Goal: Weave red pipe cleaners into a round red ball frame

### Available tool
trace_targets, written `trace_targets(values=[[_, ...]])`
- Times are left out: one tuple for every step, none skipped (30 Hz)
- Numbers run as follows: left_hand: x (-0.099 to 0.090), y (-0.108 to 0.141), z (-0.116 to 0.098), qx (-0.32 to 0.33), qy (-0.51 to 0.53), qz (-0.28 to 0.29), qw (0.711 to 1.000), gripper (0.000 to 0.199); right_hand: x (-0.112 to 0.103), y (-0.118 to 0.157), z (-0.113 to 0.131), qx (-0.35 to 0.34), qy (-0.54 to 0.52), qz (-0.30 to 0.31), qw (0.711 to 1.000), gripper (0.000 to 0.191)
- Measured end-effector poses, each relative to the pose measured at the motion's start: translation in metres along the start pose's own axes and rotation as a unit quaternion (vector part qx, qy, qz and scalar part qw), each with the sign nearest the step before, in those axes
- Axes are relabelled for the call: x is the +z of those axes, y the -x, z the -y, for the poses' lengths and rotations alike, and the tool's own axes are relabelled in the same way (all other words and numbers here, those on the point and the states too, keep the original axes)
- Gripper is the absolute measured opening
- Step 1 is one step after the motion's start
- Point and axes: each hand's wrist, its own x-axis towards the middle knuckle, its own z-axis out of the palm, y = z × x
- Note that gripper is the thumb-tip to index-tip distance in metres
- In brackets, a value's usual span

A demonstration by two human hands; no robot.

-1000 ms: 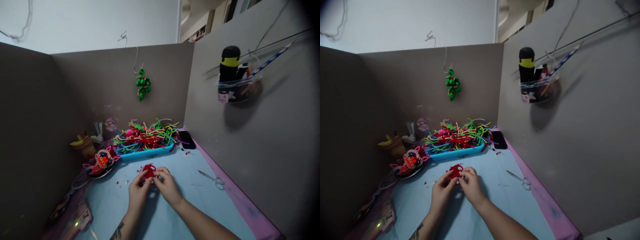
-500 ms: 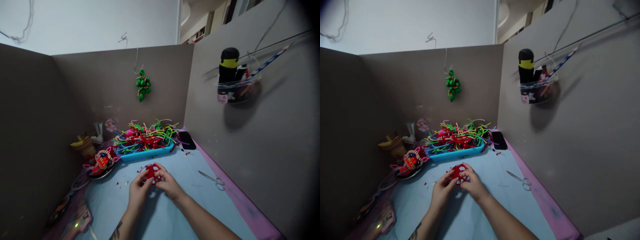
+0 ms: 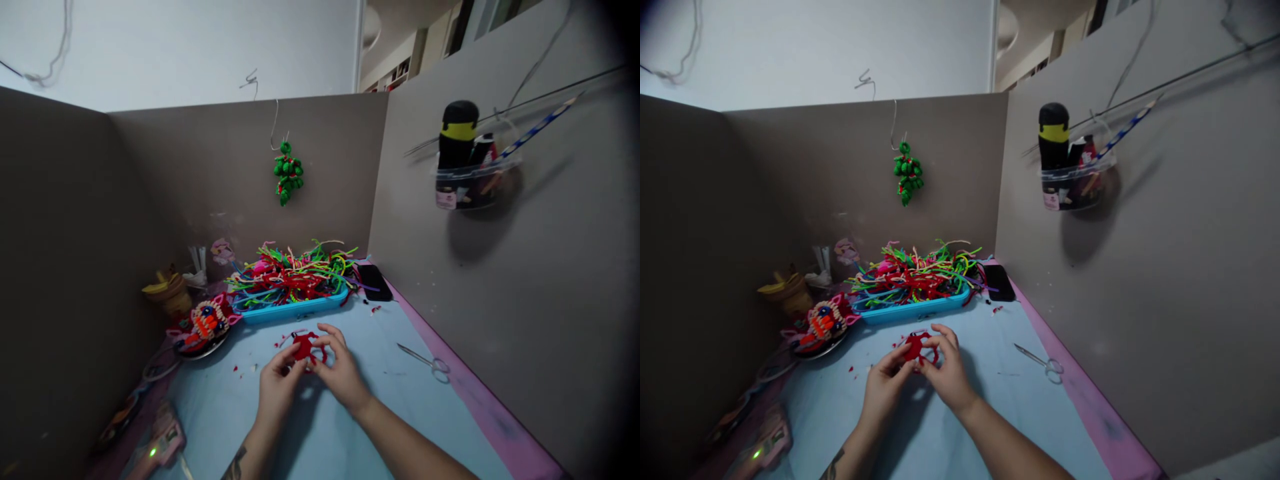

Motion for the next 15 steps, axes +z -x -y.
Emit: trace_targets(values=[[0.000, 0.000, 0.000, 0.005, -0.003, 0.003, 1.000, 0.040, 0.000, 0.000, -0.002, -0.001, -0.011, -0.003, 1.000, 0.024], [0.000, 0.001, 0.001, 0.009, -0.006, 0.005, 1.000, 0.040, 0.000, -0.001, -0.005, 0.001, -0.029, -0.002, 1.000, 0.026], [0.000, 0.001, 0.002, 0.013, -0.007, 0.006, 1.000, 0.040, 0.001, -0.001, -0.008, 0.005, -0.054, 0.004, 0.999, 0.028], [0.000, 0.001, 0.003, 0.017, -0.010, 0.007, 1.000, 0.040, 0.001, -0.002, -0.010, 0.010, -0.083, 0.012, 0.996, 0.030], [-0.001, 0.001, 0.004, 0.020, -0.013, 0.006, 1.000, 0.039, 0.002, -0.002, -0.012, 0.017, -0.111, 0.023, 0.993, 0.032], [-0.001, 0.001, 0.005, 0.023, -0.018, 0.005, 1.000, 0.038, 0.002, -0.002, -0.014, 0.024, -0.136, 0.035, 0.990, 0.034], [-0.002, 0.001, 0.006, 0.026, -0.023, 0.003, 0.999, 0.038, 0.003, -0.003, -0.015, 0.030, -0.155, 0.045, 0.986, 0.037], [-0.002, 0.001, 0.006, 0.029, -0.028, 0.002, 0.999, 0.037, 0.003, -0.003, -0.015, 0.036, -0.168, 0.053, 0.984, 0.040], [-0.003, 0.001, 0.006, 0.033, -0.033, 0.002, 0.999, 0.037, 0.003, -0.004, -0.015, 0.043, -0.176, 0.058, 0.982, 0.042], [-0.003, 0.000, 0.006, 0.037, -0.038, 0.001, 0.999, 0.037, 0.002, -0.004, -0.015, 0.051, -0.180, 0.061, 0.980, 0.044], [-0.003, 0.000, 0.005, 0.040, -0.042, 0.001, 0.998, 0.036, 0.002, -0.005, -0.015, 0.061, -0.181, 0.062, 0.980, 0.046], [-0.003, 0.001, 0.005, 0.042, -0.047, 0.002, 0.998, 0.036, 0.002, -0.005, -0.015, 0.071, -0.182, 0.061, 0.979, 0.047], [-0.003, 0.001, 0.004, 0.044, -0.051, 0.002, 0.998, 0.035, 0.001, -0.005, -0.015, 0.082, -0.183, 0.058, 0.978, 0.047], [-0.003, 0.001, 0.002, 0.046, -0.056, 0.002, 0.997, 0.034, 0.001, -0.006, -0.015, 0.094, -0.187, 0.054, 0.976, 0.047], [-0.003, 0.002, 0.001, 0.047, -0.059, 0.002, 0.997, 0.033, 0.001, -0.006, -0.015, 0.105, -0.194, 0.050, 0.974, 0.046]])
